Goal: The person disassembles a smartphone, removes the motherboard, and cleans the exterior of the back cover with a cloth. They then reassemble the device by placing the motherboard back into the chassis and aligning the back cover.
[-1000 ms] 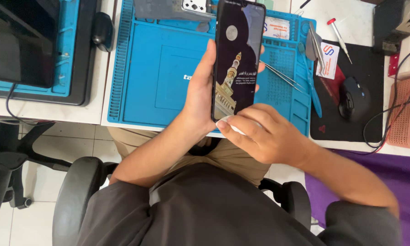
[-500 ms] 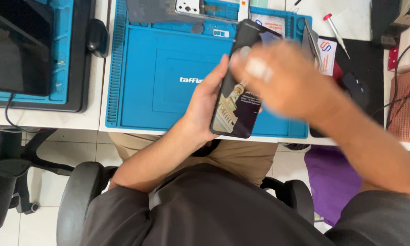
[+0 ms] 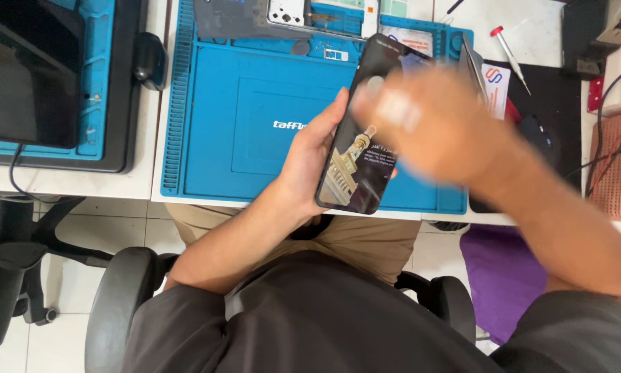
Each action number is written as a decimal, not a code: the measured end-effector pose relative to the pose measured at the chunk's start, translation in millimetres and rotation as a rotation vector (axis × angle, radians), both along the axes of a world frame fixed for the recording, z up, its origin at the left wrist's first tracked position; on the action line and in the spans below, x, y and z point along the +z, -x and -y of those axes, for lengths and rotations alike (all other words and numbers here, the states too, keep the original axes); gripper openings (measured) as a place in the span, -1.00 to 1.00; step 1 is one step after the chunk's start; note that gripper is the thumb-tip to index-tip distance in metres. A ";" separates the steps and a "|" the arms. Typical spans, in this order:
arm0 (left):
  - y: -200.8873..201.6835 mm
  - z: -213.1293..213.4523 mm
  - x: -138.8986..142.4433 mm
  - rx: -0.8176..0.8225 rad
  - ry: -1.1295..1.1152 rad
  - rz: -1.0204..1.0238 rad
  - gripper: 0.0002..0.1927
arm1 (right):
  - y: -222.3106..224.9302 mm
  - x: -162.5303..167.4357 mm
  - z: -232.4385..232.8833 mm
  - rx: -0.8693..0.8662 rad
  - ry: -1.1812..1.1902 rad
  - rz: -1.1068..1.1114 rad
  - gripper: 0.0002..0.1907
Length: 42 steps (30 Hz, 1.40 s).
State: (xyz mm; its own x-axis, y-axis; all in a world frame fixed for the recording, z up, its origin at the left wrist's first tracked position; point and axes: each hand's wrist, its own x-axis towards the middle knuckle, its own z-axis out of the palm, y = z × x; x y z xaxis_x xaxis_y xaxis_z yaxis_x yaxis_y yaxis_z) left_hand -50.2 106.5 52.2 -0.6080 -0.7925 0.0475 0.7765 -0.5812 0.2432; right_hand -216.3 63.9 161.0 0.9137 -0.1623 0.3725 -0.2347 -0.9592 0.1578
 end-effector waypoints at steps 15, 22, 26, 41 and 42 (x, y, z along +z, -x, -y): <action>-1.1 6.4 -18.5 0.057 -0.072 0.073 -0.38 | -5.8 -21.7 -7.5 0.011 -0.053 0.148 -0.75; -2.1 3.9 -16.3 0.004 -0.031 0.037 -0.38 | 4.4 -16.5 7.9 -0.086 0.197 0.117 -0.67; 1.8 -1.8 -27.4 0.021 -0.008 0.118 -0.34 | 17.9 -15.3 17.9 -0.217 0.289 0.128 -0.63; -11.5 -0.9 -14.4 0.167 0.117 0.231 -0.26 | 39.6 -27.7 12.0 -0.272 0.238 0.164 -0.47; -13.6 0.5 -13.4 0.173 0.151 0.216 -0.26 | 36.5 -28.5 6.6 -0.253 0.209 0.176 -0.52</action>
